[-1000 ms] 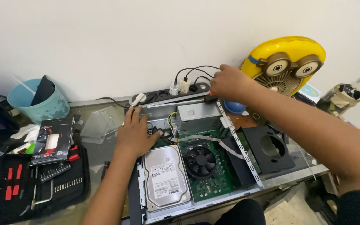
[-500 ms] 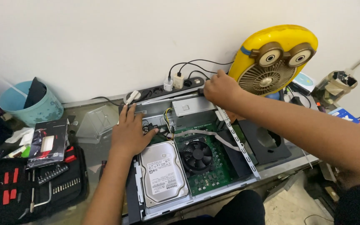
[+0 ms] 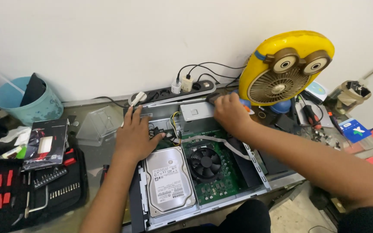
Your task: The person is performing maintenance on a desktop computer, including unscrewing internal components, cleaning parts with a brush, and reassembling the CPU fan shroud.
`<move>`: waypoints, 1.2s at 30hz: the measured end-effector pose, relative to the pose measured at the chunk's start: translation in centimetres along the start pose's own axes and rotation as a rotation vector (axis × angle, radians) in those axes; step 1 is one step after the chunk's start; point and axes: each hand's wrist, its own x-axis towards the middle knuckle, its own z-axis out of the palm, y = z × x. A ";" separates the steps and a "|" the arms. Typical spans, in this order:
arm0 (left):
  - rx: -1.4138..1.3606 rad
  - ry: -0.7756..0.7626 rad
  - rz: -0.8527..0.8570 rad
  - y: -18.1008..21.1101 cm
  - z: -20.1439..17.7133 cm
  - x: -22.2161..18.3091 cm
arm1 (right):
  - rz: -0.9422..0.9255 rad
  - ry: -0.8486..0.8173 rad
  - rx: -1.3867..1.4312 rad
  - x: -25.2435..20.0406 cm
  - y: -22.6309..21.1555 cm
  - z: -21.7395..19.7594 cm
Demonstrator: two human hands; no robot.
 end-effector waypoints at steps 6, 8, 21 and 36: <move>-0.019 -0.007 -0.009 -0.1 -0.1 0.1 | -0.158 -0.472 0.040 4.2 3.7 -4.6; -0.017 -0.003 -0.008 0.0 -0.3 -0.1 | -0.203 -0.331 0.061 2.5 4.8 -3.8; 0.022 -0.006 0.011 0.0 0.2 0.2 | 0.117 -0.067 0.559 -2.2 6.5 -0.1; 0.020 -0.009 -0.004 0.2 -0.1 0.0 | -0.149 -0.230 0.099 1.2 4.8 1.0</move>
